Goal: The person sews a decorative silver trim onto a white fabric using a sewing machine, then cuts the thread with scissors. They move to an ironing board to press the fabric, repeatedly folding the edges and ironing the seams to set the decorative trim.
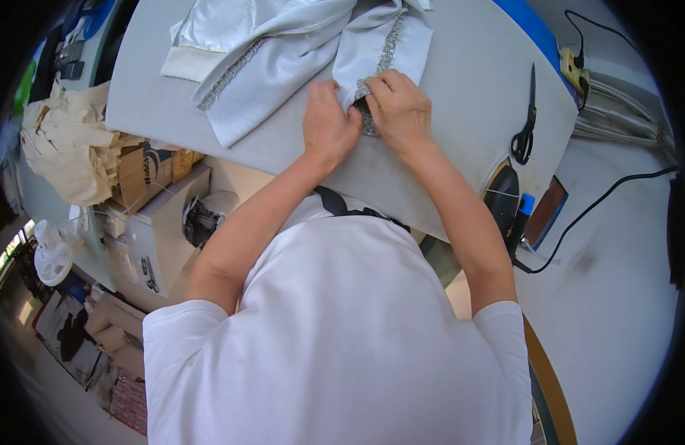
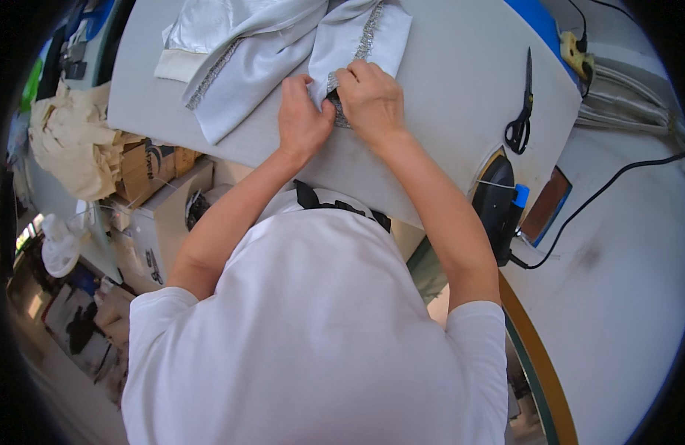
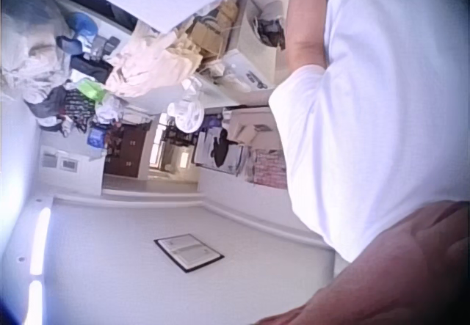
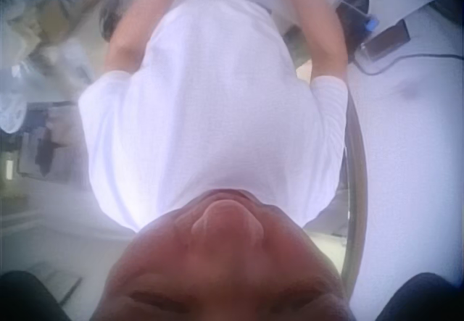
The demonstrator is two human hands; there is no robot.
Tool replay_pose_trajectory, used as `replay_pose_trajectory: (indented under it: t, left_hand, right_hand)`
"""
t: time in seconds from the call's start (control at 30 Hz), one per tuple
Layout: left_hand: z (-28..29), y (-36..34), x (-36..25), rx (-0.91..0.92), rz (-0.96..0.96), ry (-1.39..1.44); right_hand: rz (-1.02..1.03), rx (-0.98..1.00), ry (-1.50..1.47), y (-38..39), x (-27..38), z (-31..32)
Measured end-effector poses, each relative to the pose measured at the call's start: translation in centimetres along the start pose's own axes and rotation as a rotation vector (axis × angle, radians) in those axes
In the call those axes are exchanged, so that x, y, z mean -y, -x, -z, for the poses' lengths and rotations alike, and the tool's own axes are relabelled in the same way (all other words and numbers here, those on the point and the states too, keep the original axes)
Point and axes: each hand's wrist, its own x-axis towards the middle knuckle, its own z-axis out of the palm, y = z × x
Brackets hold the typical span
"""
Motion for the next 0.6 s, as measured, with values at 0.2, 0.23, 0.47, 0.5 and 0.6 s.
replay_pose_trajectory:
  t: [0.2, 0.23, 0.47, 0.5, 0.6]
  left_hand:
    - [-0.7, 0.7, -0.8, 0.308, 0.607, 0.530]
    - [-0.8, 0.4, -0.6, 0.346, 0.670, 0.685]
    - [0.8, -3.3, -0.3, 0.347, 0.972, 1.827]
    - [1.2, -3.8, -0.5, 0.390, 0.977, 1.873]
    - [2.3, -4.2, -1.1, 0.568, 1.003, 1.968]
  right_hand:
    - [-0.136, -0.110, -0.087, -2.4, -1.1, 3.3]
    - [-0.138, -0.118, -0.080, -2.6, -1.4, 3.7]
    - [-0.427, -0.113, -0.165, -1.4, -2.7, 5.1]
    - [-0.487, -0.106, -0.203, -1.0, -2.6, 4.9]
    - [-0.585, -0.117, -0.274, 0.2, -2.5, 4.0]
